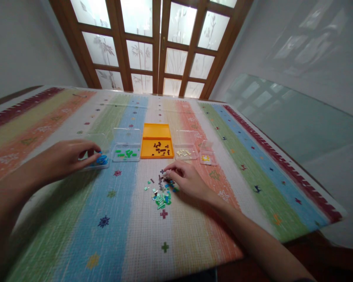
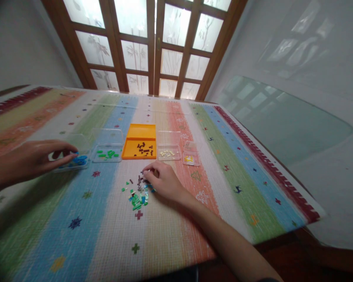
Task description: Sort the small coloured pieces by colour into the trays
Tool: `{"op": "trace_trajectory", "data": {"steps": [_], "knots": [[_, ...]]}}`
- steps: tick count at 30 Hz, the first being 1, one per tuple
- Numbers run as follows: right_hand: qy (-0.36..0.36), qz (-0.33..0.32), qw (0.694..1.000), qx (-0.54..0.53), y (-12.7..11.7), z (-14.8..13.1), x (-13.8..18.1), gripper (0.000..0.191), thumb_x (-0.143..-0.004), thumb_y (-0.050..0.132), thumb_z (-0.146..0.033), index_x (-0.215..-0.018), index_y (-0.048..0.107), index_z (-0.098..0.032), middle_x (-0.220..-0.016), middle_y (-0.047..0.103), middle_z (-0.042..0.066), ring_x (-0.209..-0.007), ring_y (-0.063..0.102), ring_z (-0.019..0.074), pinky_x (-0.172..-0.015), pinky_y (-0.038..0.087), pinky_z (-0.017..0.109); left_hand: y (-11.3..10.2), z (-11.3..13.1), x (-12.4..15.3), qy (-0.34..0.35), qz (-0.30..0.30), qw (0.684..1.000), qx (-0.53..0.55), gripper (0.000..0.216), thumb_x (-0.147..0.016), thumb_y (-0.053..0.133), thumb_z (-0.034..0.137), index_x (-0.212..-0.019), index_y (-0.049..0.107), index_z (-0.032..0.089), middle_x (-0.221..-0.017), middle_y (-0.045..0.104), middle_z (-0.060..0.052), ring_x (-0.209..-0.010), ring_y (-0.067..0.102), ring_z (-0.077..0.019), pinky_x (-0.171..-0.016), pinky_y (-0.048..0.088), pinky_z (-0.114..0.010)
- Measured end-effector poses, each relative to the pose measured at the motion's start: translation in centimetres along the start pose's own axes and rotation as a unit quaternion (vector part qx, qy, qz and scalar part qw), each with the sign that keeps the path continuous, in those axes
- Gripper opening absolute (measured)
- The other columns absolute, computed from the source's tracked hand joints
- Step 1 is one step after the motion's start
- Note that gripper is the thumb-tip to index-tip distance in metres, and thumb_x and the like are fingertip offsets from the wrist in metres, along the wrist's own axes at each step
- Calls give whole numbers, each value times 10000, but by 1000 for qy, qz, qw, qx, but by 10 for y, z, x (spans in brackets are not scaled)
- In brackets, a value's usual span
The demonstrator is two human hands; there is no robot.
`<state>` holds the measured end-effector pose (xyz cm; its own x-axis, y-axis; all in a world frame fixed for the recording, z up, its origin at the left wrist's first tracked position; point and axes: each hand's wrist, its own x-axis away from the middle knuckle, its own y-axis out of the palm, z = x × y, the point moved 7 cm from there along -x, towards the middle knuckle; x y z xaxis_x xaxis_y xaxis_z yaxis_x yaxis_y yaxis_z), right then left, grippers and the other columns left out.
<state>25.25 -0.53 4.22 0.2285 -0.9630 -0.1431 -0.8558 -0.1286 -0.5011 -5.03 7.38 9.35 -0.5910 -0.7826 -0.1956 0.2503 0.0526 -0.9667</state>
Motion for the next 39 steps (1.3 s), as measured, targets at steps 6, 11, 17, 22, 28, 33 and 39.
{"op": "trace_trajectory", "data": {"steps": [6, 11, 17, 22, 28, 33, 39], "knots": [[-9, 30, 998, 61, -11, 4, -3, 101, -864, 609, -144, -839, 693, -196, -803, 668, 42, -732, 585, 166, -684, 432, 321, 9, -48, 14, -123, -71, 989, -42, 701, -994, 265, 706, -960, 704, 161, -657, 638, 20, -581, 537, -136, -621, 354, -226], [-16, 50, 994, 91, -17, 7, -4, 117, -858, 599, -132, -812, 688, -191, -766, 651, 32, -681, 550, 155, -645, 404, 313, 23, -53, 16, -128, -120, 984, -29, 525, -1015, 347, 550, -1022, 694, 156, -643, 618, 22, -598, 543, -153, -646, 348, -230], [-22, 44, 993, 109, -16, 6, -4, 130, -844, 602, -102, -799, 686, -189, -757, 641, 32, -684, 542, 158, -653, 398, 322, 31, -54, 14, -143, -147, 979, -19, 388, -959, 437, 430, -1026, 709, 161, -614, 600, 18, -597, 555, -170, -667, 361, -246], [-28, 38, 992, 120, -13, 5, -3, 141, -843, 606, -90, -781, 682, -192, -755, 641, 36, -704, 551, 167, -663, 402, 325, 30, -52, 12, -143, -146, 978, -37, 381, -929, 436, 402, -1053, 707, 164, -640, 628, 6, -602, 566, -178, -671, 381, -257], [-33, 33, 990, 132, -11, 4, -3, 131, -846, 617, -87, -779, 676, -183, -756, 637, 31, -704, 545, 160, -666, 397, 314, 25, -40, 7, -113, -115, 984, -80, 406, -898, 398, 409, -1002, 713, 177, -684, 666, -37, -618, 604, -213, -632, 400, -297], [-39, 15, 990, 132, -8, 2, -2, 107, -858, 623, -96, -813, 683, -173, -780, 638, 29, -707, 542, 149, -670, 400, 299, 25, 30, -5, 30, -1, 999, 16, 397, -949, 388, 429, -1002, 702, 190, -845, 723, -77, -703, 655, -199, -692, 486, -320], [-40, -18, 991, 123, -3, -4, 1, 128, -860, 619, -84, -855, 705, -179, -826, 658, 34, -737, 552, 148, -691, 412, 297, 57, 125, -3, 126, 46, 980, 145, 271, -1000, 466, 321, -1070, 686, 178, -868, 686, -69, -787, 636, -189, -722, 516, -319]]}}
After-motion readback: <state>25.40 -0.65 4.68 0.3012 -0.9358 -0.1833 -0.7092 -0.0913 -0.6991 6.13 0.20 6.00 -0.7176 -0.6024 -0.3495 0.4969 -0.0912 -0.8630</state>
